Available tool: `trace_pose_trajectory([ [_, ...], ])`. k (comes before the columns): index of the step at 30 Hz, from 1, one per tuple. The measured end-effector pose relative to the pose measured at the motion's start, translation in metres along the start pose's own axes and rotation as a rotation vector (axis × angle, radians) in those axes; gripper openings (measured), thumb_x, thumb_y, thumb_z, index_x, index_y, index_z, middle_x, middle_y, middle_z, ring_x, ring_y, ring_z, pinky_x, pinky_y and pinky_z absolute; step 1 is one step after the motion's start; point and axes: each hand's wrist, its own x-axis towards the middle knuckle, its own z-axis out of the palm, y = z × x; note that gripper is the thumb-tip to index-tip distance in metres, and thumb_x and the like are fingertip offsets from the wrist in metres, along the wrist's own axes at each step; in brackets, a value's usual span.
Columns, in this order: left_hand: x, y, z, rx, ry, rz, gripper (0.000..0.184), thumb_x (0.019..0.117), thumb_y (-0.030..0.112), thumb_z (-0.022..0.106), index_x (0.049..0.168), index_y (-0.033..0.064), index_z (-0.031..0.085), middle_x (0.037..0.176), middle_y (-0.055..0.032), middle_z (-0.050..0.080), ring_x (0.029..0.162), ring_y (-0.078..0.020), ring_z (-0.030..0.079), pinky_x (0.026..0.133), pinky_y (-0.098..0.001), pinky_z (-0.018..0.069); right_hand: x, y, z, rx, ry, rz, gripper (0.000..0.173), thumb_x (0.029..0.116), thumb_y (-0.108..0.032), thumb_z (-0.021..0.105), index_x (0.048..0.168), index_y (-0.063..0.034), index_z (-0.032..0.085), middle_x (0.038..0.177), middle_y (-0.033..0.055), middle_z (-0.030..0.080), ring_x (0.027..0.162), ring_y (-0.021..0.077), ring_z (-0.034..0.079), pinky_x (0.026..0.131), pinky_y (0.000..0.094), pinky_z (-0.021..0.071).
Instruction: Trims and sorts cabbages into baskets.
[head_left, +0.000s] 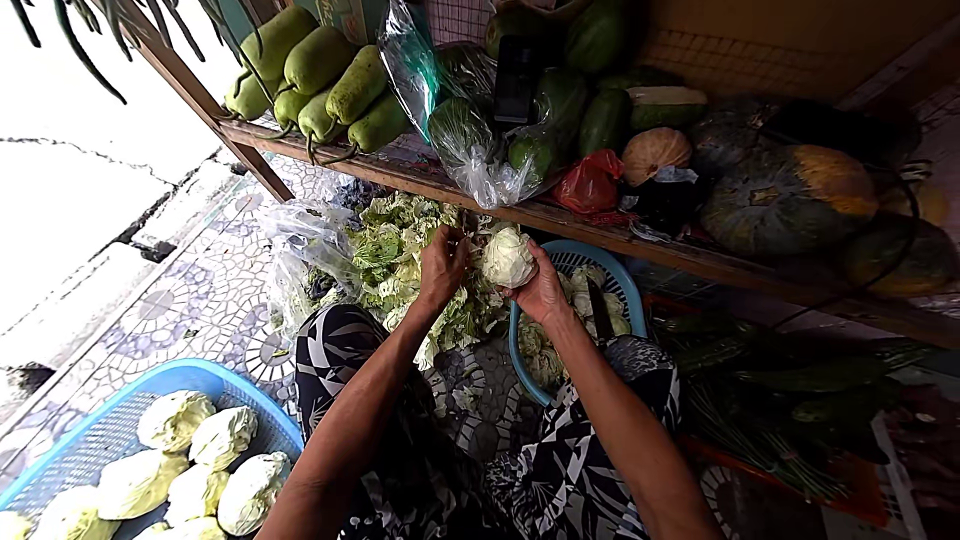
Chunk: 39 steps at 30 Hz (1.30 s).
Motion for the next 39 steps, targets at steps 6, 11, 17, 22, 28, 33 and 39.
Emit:
trace_pose_trajectory([
  [6,0.003,-0.001,0.005,0.071,-0.214,-0.039,0.055,0.0968,0.035,0.071,0.132,-0.0029,0.053,0.13,-0.0254,0.056,0.107,-0.0348,0.064,0.09,-0.0521,0.0544,0.002,0.005,0.002,0.01,-0.011,0.027,0.053,0.1054,-0.054,0.042,0.142,-0.0159,0.047,0.119,0.0131,0.064,0.092,0.0233,0.069,0.073,0.0351,0.0602],
  [11,0.005,-0.004,0.01,0.147,-0.273,0.088,0.06,0.0863,0.021,0.083,0.13,-0.0052,0.052,0.126,-0.0253,0.063,0.099,-0.0343,0.07,0.089,-0.0503,0.0576,0.003,0.004,0.004,0.021,0.013,0.031,0.053,0.1054,-0.054,0.043,0.142,-0.0164,0.047,0.119,0.0131,0.063,0.094,0.0237,0.068,0.075,0.0361,0.0598],
  [17,0.005,0.001,0.002,-0.066,-0.17,0.022,0.01,0.0964,0.003,0.068,0.105,-0.0003,0.071,0.106,-0.0116,0.071,0.085,-0.0154,0.069,0.082,-0.0339,0.0586,0.003,-0.002,-0.002,0.049,0.049,0.034,0.056,0.1041,-0.058,0.041,0.141,-0.0164,0.047,0.119,0.0156,0.063,0.084,0.0255,0.069,0.065,0.0345,0.0593],
  [22,0.005,0.005,-0.002,-0.473,-0.058,-0.253,0.011,0.0976,0.002,0.064,0.106,0.0084,0.063,0.096,-0.0014,0.064,0.078,-0.0074,0.061,0.074,-0.0251,0.0545,-0.001,-0.009,0.001,0.043,0.008,-0.027,0.04,0.1063,-0.039,0.047,0.139,-0.0168,0.046,0.121,0.0151,0.061,0.092,0.0269,0.068,0.071,0.0378,0.0599],
  [28,0.008,0.008,-0.007,-0.611,0.142,-0.196,0.013,0.1029,0.007,0.056,0.115,0.0108,0.061,0.107,0.0028,0.064,0.088,-0.0038,0.062,0.084,-0.0232,0.0535,0.006,-0.007,-0.006,-0.054,0.077,-0.061,0.052,0.1014,-0.029,0.059,0.148,-0.0203,0.037,0.13,0.0164,0.055,0.101,0.0288,0.063,0.077,0.0418,0.0561],
  [33,0.005,0.005,0.0,-0.083,-0.271,-0.009,0.08,0.0872,0.022,0.082,0.153,0.0072,0.039,0.159,-0.0196,0.035,0.13,-0.0357,0.054,0.096,-0.0517,0.054,0.004,-0.004,-0.005,-0.086,0.058,-0.078,0.053,0.1014,-0.027,0.062,0.148,-0.0197,0.038,0.126,0.015,0.059,0.1,0.0257,0.065,0.078,0.0392,0.0569],
  [39,0.009,0.004,0.0,-0.035,-0.315,0.062,0.056,0.0902,0.005,0.076,0.141,0.0022,0.053,0.136,-0.018,0.061,0.108,-0.0276,0.069,0.091,-0.0424,0.0581,-0.005,-0.013,-0.005,-0.242,0.024,-0.211,0.059,0.0962,-0.012,0.067,0.148,-0.0198,0.039,0.126,0.0112,0.059,0.098,0.02,0.064,0.075,0.0353,0.0557],
])
